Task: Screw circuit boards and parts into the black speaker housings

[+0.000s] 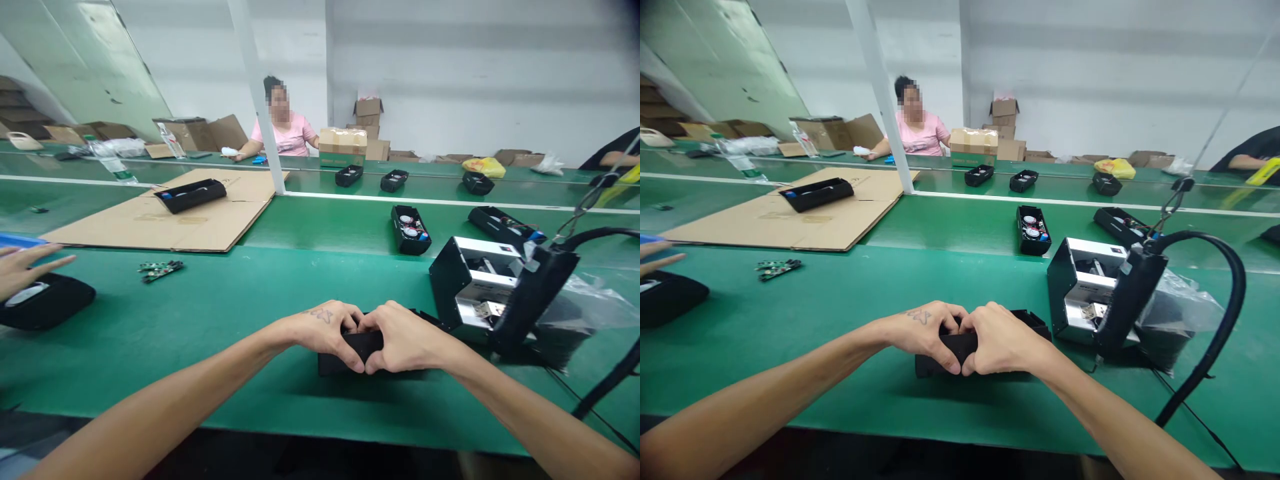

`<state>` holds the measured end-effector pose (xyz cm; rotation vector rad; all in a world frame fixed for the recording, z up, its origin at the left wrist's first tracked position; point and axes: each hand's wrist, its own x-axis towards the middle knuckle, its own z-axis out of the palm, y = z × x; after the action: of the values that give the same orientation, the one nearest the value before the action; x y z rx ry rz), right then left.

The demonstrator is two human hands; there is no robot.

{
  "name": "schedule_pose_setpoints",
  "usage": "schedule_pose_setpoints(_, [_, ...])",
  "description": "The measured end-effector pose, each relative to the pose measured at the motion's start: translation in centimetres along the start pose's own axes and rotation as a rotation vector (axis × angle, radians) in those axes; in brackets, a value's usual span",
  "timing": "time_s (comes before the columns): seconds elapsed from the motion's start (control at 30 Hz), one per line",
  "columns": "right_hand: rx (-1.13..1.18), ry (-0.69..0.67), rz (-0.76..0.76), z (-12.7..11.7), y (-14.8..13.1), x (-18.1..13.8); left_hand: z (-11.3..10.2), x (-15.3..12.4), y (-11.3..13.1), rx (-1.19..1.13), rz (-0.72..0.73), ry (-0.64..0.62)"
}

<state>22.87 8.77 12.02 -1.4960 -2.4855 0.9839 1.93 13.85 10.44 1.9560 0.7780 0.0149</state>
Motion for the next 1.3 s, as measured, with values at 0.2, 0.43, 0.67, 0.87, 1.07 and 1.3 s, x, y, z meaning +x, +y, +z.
schedule_pose_setpoints(0.2, [-0.033,-0.006,0.07,0.3,0.0,0.1,-0.2,0.1,0.0,-0.01,-0.012,-0.007])
schedule_pose_setpoints(0.43, [0.0,0.063,0.096,0.8,0.5,0.5,-0.4,0.2,-0.2,-0.033,0.001,-0.023])
schedule_pose_setpoints(0.67, [0.007,0.038,0.109,0.6,0.2,0.8,0.2,-0.5,-0.1,0.106,0.052,0.064])
schedule_pose_setpoints(0.87, [0.026,-0.027,0.087,-0.7,-0.3,0.9,0.4,-0.4,-0.5,0.196,0.131,0.149])
schedule_pose_setpoints(1.07, [0.042,-0.003,0.108,-0.4,-0.5,0.8,0.0,-0.1,-1.1,0.113,0.166,0.081])
schedule_pose_setpoints(1.3, [-0.034,0.052,0.07,0.3,-0.3,0.7,0.3,-0.3,-1.0,0.137,0.158,0.06])
